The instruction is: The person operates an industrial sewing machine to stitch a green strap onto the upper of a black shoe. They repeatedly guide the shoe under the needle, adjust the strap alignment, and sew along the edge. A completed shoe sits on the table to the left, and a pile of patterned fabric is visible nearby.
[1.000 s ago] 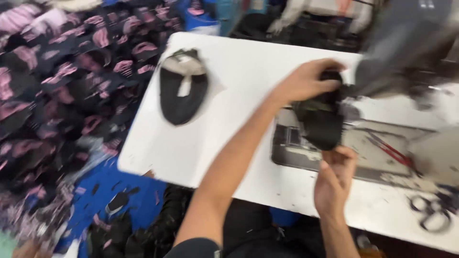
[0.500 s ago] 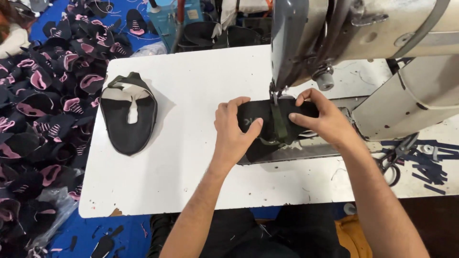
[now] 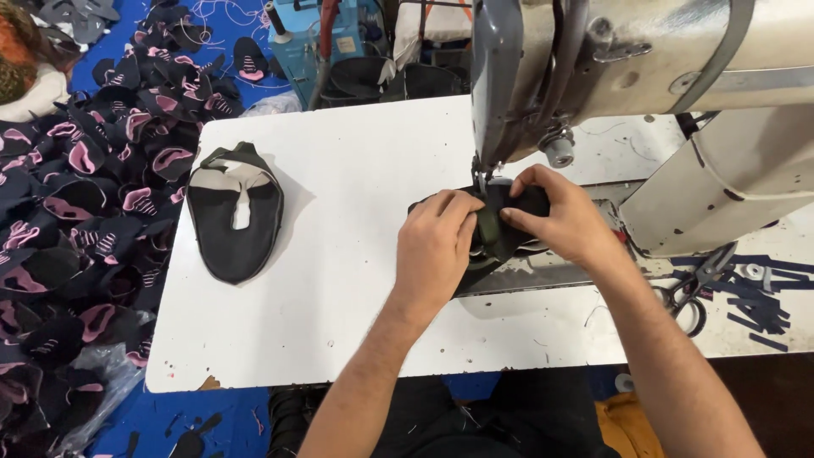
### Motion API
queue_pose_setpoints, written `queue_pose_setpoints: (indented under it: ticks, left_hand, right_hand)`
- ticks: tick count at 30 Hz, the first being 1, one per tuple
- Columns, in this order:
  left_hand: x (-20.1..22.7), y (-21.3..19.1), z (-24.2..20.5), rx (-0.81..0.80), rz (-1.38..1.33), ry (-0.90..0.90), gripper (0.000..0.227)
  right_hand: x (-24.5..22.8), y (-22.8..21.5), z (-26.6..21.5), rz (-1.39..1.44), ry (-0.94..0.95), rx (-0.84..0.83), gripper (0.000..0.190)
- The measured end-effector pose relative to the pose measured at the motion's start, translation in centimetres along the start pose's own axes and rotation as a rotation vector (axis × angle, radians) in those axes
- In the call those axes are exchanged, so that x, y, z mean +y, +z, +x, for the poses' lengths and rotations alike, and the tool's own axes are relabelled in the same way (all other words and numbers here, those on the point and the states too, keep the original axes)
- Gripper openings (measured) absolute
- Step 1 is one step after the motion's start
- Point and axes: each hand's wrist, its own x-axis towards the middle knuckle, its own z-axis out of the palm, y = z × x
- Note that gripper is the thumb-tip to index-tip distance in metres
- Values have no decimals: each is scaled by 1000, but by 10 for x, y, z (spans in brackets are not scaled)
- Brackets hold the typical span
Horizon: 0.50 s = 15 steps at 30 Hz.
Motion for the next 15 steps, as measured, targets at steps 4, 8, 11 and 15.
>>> queue_pose_setpoints:
  ticks: [4, 8, 11, 15]
  left_hand:
    - [2, 6, -12, 94, -50, 18, 14]
    - [0, 8, -16, 138, -14, 153, 17]
    - [5, 4, -12, 134, -26, 125, 18]
    - [1, 14, -23, 132, -62, 77, 14]
  right_hand:
    - [0, 1, -1, 34, -26, 17, 33]
    - [-9, -1, -3, 21, 14, 0, 33]
    - [-7, 0, -2, -11, -4, 5, 33]
    - [2, 4, -3, 1, -65, 33, 32]
